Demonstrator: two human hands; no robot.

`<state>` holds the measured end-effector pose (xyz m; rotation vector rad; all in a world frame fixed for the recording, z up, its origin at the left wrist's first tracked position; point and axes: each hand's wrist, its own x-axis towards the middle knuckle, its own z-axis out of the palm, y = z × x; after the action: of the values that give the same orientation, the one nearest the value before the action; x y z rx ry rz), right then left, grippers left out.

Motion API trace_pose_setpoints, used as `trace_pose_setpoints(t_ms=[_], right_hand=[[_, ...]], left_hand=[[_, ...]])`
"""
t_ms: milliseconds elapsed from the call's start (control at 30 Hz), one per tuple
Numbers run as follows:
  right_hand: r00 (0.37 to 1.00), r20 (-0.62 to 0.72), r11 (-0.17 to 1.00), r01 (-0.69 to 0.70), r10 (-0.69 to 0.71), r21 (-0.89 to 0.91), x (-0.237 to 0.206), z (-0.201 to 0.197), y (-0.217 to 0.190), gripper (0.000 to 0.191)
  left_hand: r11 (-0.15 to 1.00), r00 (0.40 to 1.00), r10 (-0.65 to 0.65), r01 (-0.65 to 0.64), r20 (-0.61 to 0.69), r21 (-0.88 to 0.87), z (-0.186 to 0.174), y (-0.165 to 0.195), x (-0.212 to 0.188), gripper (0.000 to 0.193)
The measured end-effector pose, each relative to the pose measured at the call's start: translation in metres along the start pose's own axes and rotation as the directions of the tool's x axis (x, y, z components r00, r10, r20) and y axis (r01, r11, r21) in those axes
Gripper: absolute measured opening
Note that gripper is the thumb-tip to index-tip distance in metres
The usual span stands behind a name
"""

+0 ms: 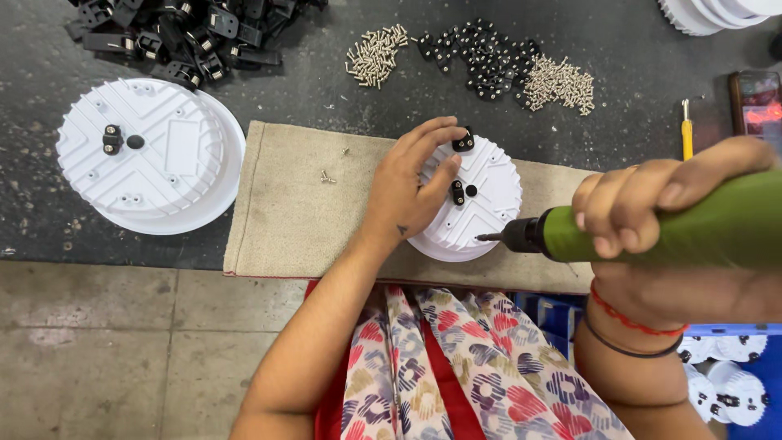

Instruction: The person assembles white circular light fixtures by placing black plastic holders and screws onto the fixture base, then using a green electric screwdriver to fasten them. The process is repeated for multiple fixtures on a workbench.

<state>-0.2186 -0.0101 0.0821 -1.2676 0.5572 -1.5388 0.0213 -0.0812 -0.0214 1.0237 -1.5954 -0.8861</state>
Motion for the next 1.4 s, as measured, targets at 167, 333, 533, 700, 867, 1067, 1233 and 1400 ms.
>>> trace_pose_setpoints(t_ms=[167, 333, 533, 700, 867, 1067, 1233, 1400], right_hand=[[0.997, 0.058, 0.997, -0.052, 0.055, -0.048, 0.002, -0.001, -0.002, 0.071], [0.986, 0.129, 0.995, -0.101, 0.102, -0.011, 0.008, -0.005, -0.004, 0.072], [0.999, 0.033, 0.998, 0.007, -0.004, -0.070, 0.006, -0.005, -0.001, 0.064], [0.996, -0.075, 0.981, 0.034, -0.049, -0.193, 0.001, -0.026, -0.017, 0.064], [0.991, -0.117, 0.961, 0.026, -0.060, -0.275, -0.015, -0.058, -0.022, 0.064], [0.984, -0.159, 0.952, 0.023, -0.074, -0.306, -0.046, -0.092, -0.015, 0.064], [0.979, -0.180, 0.948, 0.034, -0.095, -0.317, -0.062, -0.114, -0.014, 0.064], [0.977, -0.187, 0.945, 0.038, -0.103, -0.324, -0.070, -0.125, -0.010, 0.064]], left_hand=[[1.000, 1.000, 0.011, -0.012, -0.007, -0.018, 0.000, -0.001, 0.000, 0.029], [1.000, 1.000, 0.007, -0.007, 0.005, 0.004, 0.000, -0.001, -0.002, 0.029], [0.998, 0.998, 0.050, -0.049, -0.026, 0.028, 0.002, -0.001, -0.003, 0.031], [0.960, 0.992, 0.082, -0.052, -0.096, 0.277, 0.002, 0.006, 0.012, 0.026], [0.916, 0.980, 0.162, -0.106, -0.116, 0.386, 0.004, -0.001, 0.035, 0.028], [0.808, 0.956, 0.226, -0.075, -0.189, 0.585, -0.079, -0.031, 0.057, 0.027], [0.442, 0.958, 0.209, 0.087, -0.197, 0.893, -0.179, -0.047, 0.082, 0.030], [0.409, 0.981, 0.189, -0.124, 0.049, 0.904, -0.202, -0.050, 0.085, 0.038]])
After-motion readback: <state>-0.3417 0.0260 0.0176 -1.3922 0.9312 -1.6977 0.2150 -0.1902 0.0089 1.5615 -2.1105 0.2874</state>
